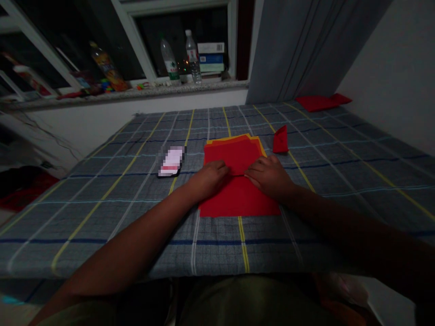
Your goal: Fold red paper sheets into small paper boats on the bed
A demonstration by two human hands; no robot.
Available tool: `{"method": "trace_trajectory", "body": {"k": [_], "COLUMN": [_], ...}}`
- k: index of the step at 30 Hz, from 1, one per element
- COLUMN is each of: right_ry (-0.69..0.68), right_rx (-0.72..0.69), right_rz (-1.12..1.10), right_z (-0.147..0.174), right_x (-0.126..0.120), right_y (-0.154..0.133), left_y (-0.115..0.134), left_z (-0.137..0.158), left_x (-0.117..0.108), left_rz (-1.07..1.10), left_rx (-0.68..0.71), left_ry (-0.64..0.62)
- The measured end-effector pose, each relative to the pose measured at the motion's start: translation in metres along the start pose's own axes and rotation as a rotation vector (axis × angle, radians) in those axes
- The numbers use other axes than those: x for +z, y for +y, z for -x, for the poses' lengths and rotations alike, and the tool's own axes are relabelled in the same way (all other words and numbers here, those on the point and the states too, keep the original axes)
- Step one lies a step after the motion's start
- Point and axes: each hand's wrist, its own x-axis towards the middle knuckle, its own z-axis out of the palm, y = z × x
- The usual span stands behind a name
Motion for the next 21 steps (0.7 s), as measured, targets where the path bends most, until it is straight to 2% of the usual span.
{"method": "trace_trajectory", "body": {"k": [5, 10, 15, 18, 21], "right_ry": [-0.038, -0.090, -0.101, -0.102, -0.079], "right_rx": [-0.001, 0.020, 0.040, 0.034, -0.001], "right_rz": [0.004, -0.014, -0.001, 0.016, -0.025], "right_z": [0.001, 0.001, 0.002, 0.002, 0.003], "right_x": [0.001, 0.000, -0.002, -0.003, -0.002], "right_y": [0.000, 0.004, 0.006, 0.002, -0.003], "left_y": [0.002, -0.005, -0.015, -0.011, 0.000], "left_z": [0.000, 0.001, 0.004, 0.004, 0.002], "left_x": [0.001, -0.001, -0.007, -0.011, -0.011], "left_rz": [0.003, -0.045, 0.016, -0.018, -0.075], "left_rx": [-0.037, 0.016, 0.120, 0.146, 0.133], "left_ry": [-0.061, -0.084, -0.083, -0.076, -0.009]}}
